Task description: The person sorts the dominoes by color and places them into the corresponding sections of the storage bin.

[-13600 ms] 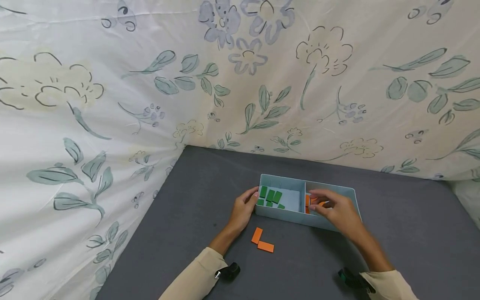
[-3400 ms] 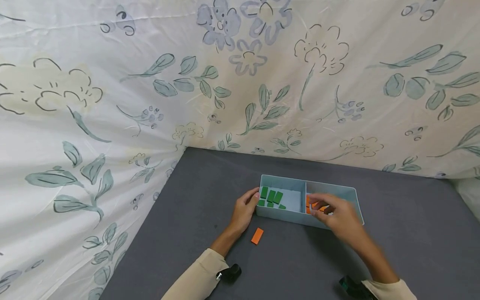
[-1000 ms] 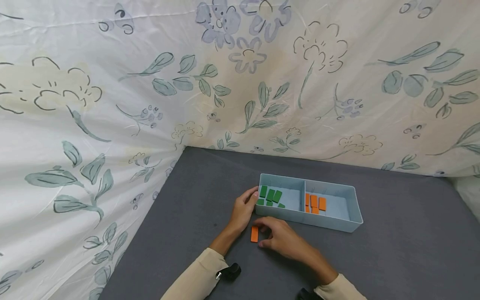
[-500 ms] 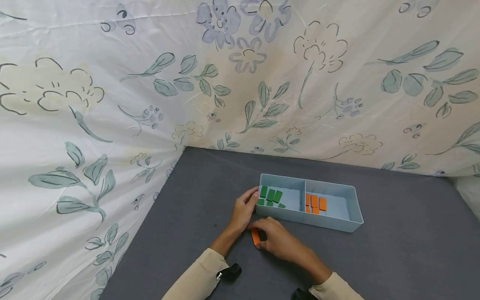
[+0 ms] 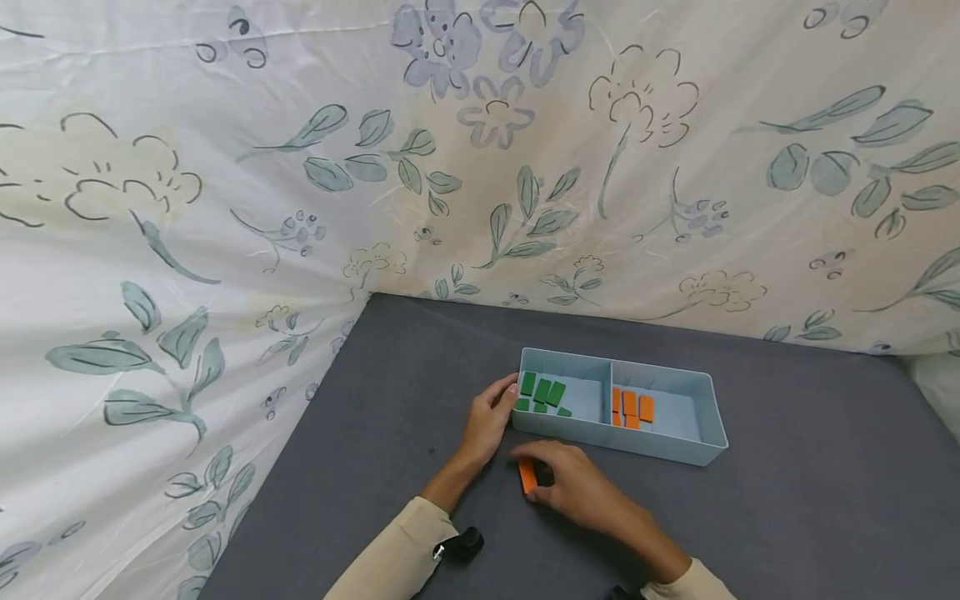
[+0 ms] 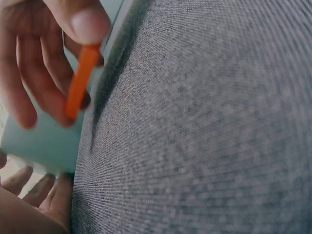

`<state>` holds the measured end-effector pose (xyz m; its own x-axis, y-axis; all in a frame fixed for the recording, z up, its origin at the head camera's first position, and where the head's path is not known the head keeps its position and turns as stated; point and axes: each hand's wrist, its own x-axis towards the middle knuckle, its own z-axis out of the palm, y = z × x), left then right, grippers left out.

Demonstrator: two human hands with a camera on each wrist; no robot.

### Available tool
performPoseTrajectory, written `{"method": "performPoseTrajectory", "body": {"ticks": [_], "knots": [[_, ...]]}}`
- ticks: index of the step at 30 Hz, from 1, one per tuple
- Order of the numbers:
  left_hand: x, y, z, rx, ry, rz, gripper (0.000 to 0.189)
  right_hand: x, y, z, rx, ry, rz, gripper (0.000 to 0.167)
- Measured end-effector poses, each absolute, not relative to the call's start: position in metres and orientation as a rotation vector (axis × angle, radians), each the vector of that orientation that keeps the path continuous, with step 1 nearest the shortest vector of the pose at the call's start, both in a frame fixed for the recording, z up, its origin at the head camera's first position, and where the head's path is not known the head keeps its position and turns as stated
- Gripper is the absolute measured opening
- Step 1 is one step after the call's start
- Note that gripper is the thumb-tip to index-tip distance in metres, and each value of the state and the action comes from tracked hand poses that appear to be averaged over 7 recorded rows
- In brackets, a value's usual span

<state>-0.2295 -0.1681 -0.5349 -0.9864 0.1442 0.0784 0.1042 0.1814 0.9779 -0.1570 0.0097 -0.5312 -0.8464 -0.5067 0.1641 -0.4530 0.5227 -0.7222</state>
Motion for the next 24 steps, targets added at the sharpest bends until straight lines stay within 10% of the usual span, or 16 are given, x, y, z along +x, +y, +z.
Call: {"method": "performPoseTrajectory", "body": {"ticks": [24], "knots": [[-0.225,-0.176,-0.533,0.280,2.381,1.979,0.043,-0.124,0.070,-0.490,-0.582,2.840,-1.526,0.056]]}}
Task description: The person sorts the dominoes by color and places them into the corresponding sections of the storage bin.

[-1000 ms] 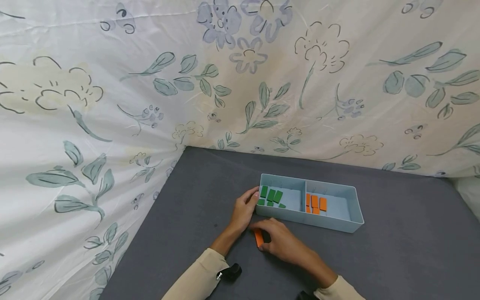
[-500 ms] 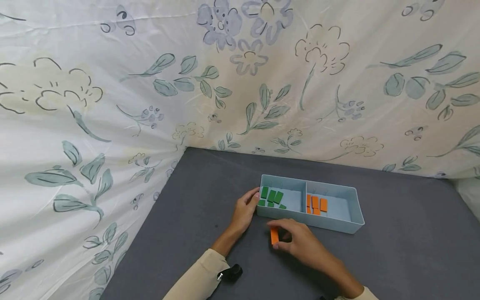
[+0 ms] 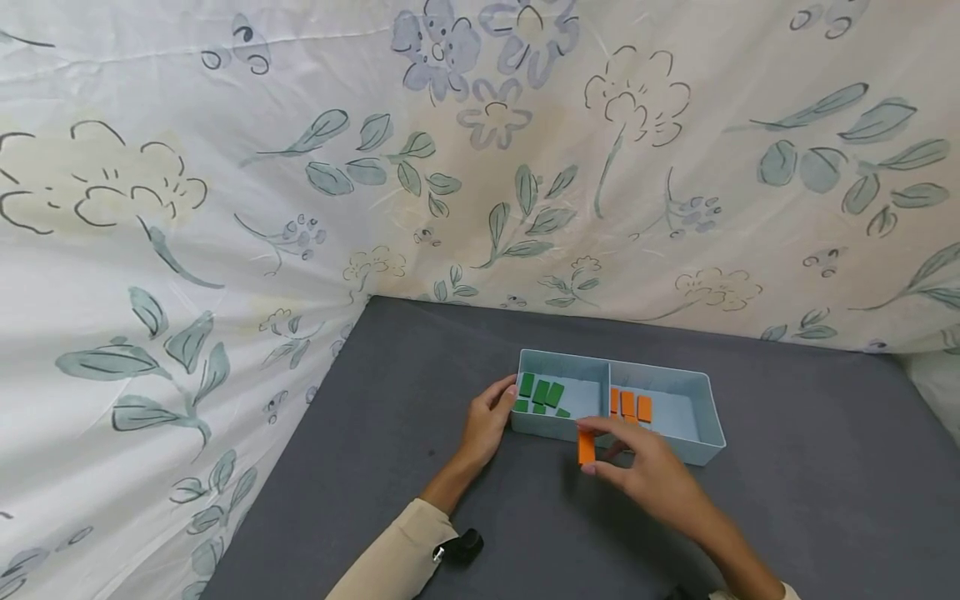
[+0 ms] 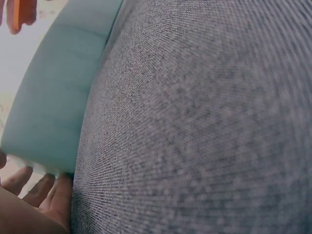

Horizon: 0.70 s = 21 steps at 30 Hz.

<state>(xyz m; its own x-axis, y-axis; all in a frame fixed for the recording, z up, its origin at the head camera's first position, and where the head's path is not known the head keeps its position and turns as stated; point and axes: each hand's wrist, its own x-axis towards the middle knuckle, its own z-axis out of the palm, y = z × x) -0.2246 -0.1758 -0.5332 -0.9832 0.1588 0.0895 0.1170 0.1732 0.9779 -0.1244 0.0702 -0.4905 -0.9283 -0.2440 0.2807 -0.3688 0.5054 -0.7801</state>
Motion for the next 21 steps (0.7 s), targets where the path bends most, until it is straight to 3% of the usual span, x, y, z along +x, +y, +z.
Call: {"method": "performPoseTrajectory", "body": {"ticks": [21], "knots": [[-0.224,-0.175,-0.533,0.286,2.365,1.981,0.044,-0.127,0.125,-0.489,0.225,-2.576,1.161,0.059]]}}
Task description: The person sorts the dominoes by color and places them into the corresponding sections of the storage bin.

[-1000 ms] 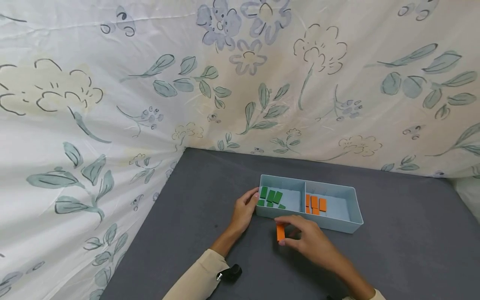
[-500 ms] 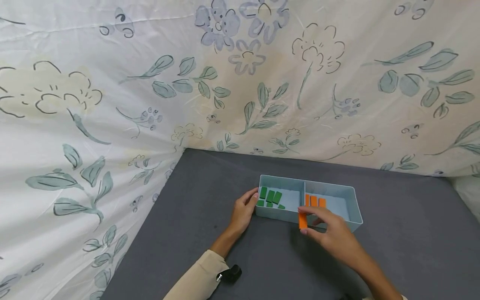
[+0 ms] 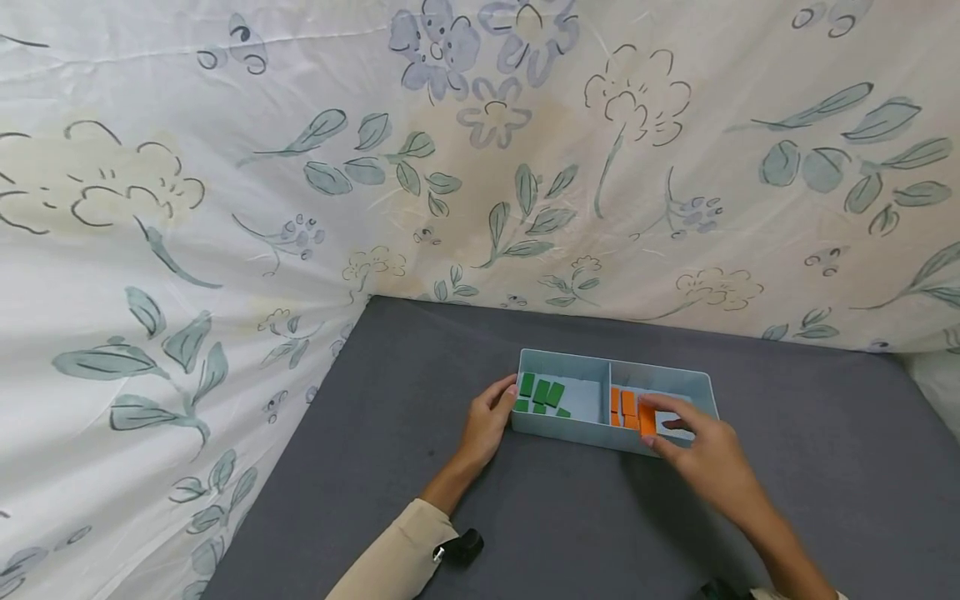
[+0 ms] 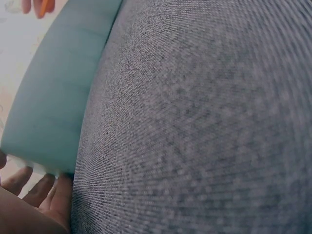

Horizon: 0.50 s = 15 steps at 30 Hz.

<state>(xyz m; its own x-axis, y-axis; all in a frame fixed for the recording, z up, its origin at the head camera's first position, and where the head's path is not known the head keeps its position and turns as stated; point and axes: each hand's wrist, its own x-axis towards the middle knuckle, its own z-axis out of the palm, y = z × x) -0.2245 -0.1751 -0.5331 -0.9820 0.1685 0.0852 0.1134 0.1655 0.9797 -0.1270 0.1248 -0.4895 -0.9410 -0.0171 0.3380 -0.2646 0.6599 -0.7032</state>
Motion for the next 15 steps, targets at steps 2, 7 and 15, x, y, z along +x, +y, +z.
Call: {"method": "performPoseTrajectory", "body": {"ticks": [2,7,15], "knots": [[-0.224,-0.175,-0.532,0.283,2.361,1.985,0.044,-0.129,0.129,-0.489,0.200,-2.593,1.172,0.057],[-0.224,-0.175,-0.532,0.277,2.370,1.977,0.044,-0.134,0.137,-0.490,0.163,-2.633,1.156,0.057],[-0.225,-0.176,-0.533,0.283,2.367,1.980,0.044,-0.144,0.146,-0.492,0.139,-2.716,1.156,0.059]]}}
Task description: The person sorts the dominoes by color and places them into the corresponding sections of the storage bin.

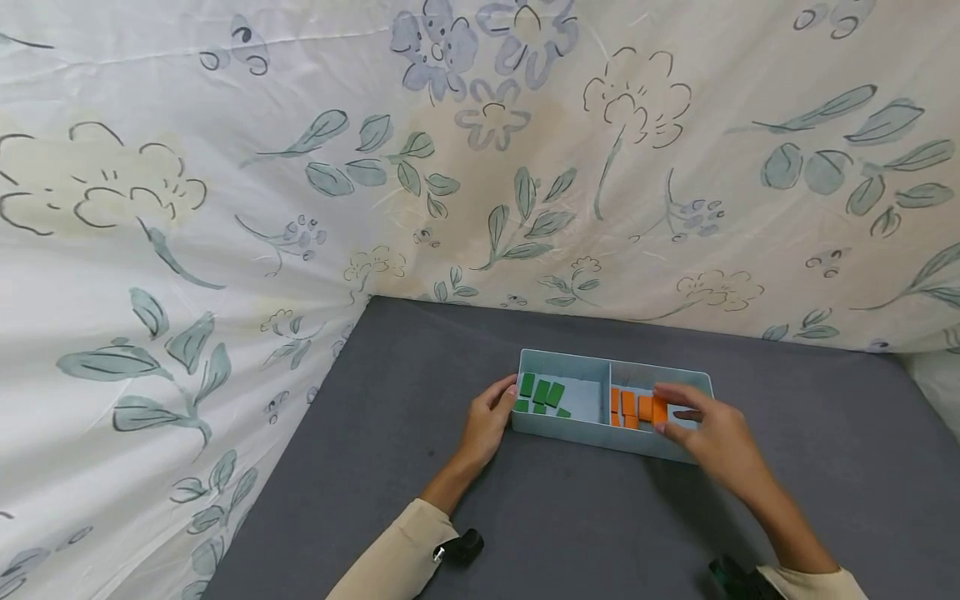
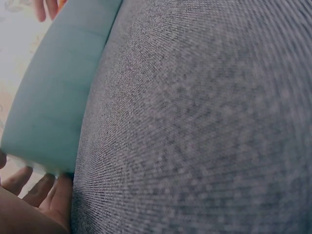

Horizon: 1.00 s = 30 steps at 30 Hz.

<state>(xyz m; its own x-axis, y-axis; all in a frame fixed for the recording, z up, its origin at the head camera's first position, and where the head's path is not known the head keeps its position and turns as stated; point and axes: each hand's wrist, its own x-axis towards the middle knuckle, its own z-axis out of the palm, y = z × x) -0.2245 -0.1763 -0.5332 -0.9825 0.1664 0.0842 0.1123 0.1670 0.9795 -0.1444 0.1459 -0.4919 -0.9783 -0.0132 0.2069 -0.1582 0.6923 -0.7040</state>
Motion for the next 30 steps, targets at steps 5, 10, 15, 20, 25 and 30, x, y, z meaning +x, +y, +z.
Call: {"method": "performPoseTrajectory", "body": {"ticks": [5,10,15,20,25,30], "knots": [[-0.225,-0.177,-0.533,0.286,2.369,1.980,0.043,-0.151,0.149,-0.494,0.175,-2.745,1.163,0.060],[-0.225,-0.177,-0.533,0.279,2.388,1.966,0.043,-0.159,0.153,-0.494,0.165,-2.793,1.204,0.061],[-0.225,-0.177,-0.533,0.280,2.380,1.958,0.043,-0.166,0.158,-0.495,0.185,-2.840,1.265,0.061],[-0.221,-0.185,-0.532,0.304,2.355,1.950,0.044,-0.161,0.153,-0.495,0.168,-2.877,1.308,0.061],[-0.216,-0.193,-0.531,0.321,2.342,1.939,0.044,-0.154,0.147,-0.494,0.148,-2.905,1.337,0.061],[-0.212,-0.200,-0.529,0.342,2.326,1.937,0.044,-0.149,0.141,-0.493,0.169,-2.952,1.341,0.061]]}}
